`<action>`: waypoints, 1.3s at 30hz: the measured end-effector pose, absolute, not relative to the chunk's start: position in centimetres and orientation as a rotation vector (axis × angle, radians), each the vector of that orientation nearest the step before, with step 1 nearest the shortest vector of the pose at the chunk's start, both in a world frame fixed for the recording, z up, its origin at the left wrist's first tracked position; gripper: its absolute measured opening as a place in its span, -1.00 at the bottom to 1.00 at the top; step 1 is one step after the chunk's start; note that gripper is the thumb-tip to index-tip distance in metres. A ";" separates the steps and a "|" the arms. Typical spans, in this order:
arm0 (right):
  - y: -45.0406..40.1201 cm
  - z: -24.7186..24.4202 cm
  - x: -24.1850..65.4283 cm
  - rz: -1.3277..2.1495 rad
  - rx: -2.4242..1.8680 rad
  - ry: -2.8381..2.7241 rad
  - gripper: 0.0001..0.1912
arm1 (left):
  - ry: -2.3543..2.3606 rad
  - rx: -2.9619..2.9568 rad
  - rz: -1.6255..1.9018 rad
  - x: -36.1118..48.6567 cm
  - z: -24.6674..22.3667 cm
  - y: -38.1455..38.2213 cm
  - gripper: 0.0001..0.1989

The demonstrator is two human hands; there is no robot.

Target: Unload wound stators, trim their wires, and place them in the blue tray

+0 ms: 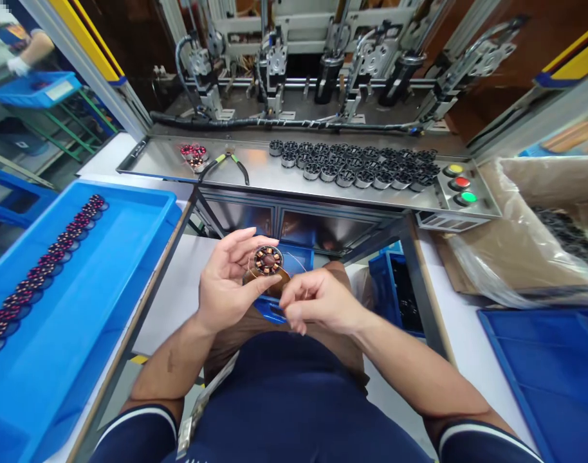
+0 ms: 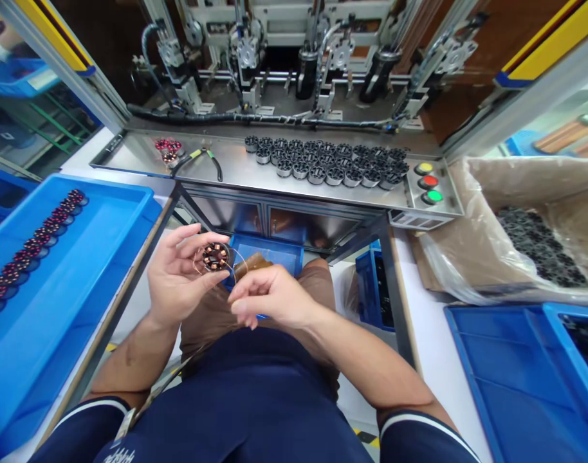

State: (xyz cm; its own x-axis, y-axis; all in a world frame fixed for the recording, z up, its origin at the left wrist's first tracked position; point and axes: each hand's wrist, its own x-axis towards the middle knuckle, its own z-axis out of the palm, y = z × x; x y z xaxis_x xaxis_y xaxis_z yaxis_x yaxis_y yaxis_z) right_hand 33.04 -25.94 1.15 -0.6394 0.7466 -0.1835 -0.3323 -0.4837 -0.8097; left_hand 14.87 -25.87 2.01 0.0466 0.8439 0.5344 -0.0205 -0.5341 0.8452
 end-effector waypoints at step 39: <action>-26.4 4.1 33.5 1.409 -0.903 -1.279 -0.72 | 0.644 1.315 1.231 14.3 1.8 -27.0 -0.59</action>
State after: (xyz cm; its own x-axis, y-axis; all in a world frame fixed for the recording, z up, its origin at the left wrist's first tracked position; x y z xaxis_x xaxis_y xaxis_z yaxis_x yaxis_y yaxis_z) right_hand 33.47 -26.38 4.14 -0.2326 0.9685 0.0887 -0.1822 0.0462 -0.9822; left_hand 14.27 -27.01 1.81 0.2957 0.9151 0.2741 -0.2971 -0.1846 0.9368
